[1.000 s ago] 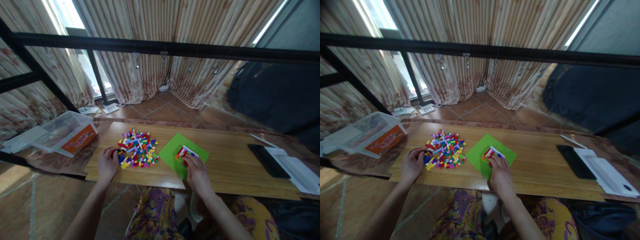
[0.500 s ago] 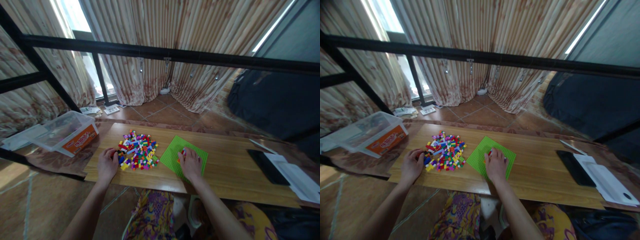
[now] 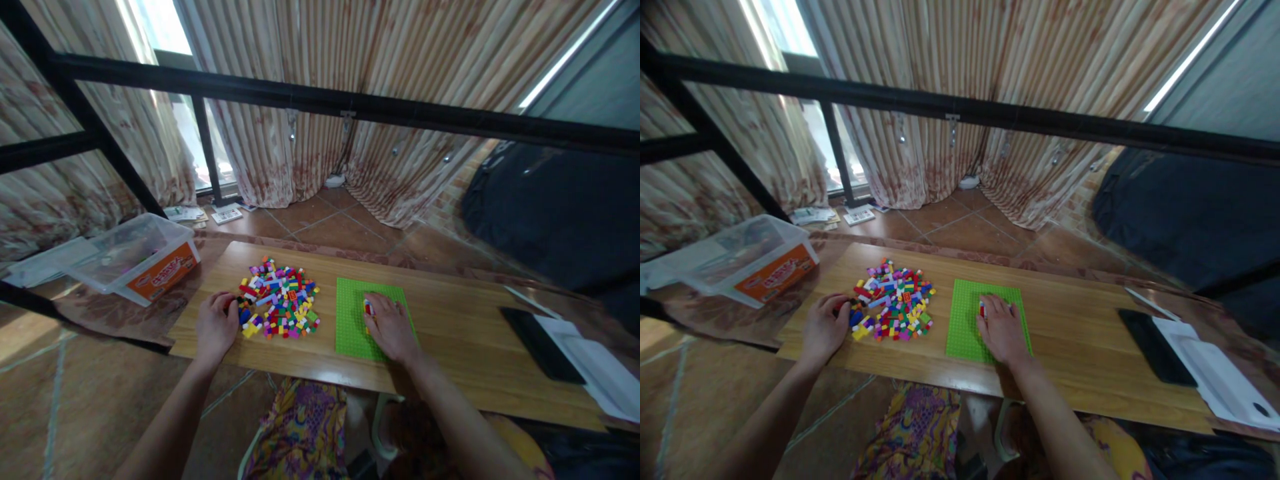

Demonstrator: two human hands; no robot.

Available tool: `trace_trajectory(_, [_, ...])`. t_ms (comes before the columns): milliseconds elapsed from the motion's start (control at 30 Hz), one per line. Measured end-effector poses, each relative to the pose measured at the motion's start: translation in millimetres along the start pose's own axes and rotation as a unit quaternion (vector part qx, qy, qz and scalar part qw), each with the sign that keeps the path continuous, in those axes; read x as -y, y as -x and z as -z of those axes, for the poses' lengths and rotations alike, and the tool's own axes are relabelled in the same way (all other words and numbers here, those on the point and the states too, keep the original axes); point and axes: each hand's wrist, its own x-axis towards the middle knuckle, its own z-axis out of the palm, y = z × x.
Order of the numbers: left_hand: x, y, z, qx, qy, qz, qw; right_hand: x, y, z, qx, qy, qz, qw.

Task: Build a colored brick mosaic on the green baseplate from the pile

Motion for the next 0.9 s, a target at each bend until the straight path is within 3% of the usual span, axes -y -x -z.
trace_trajectory(233, [0.4, 0.2, 0.5, 0.002, -0.002, -0.008, 1.000, 45.0, 8.3, 2.2, 0.012, -0.027, 0.001, 1.000])
trace_trajectory(533, [-2.4, -0.6, 1.7, 0.004, 0.003, -0.006, 1.000, 48.3, 1.7, 11.3, 0.048, -0.080, -0.035, 0.995])
trace_trajectory(767, [-0.7, -1.3, 1.3, 0.011, -0.005, -0.004, 1.000, 50.7, -39.8, 13.1, -0.056, -0.064, -0.082, 0.993])
trace_trajectory(900, [-0.9, -0.8, 1.1, 0.013, -0.009, -0.002, 1.000, 54.4, -46.1, -6.0, -0.042, -0.036, -0.085, 0.995])
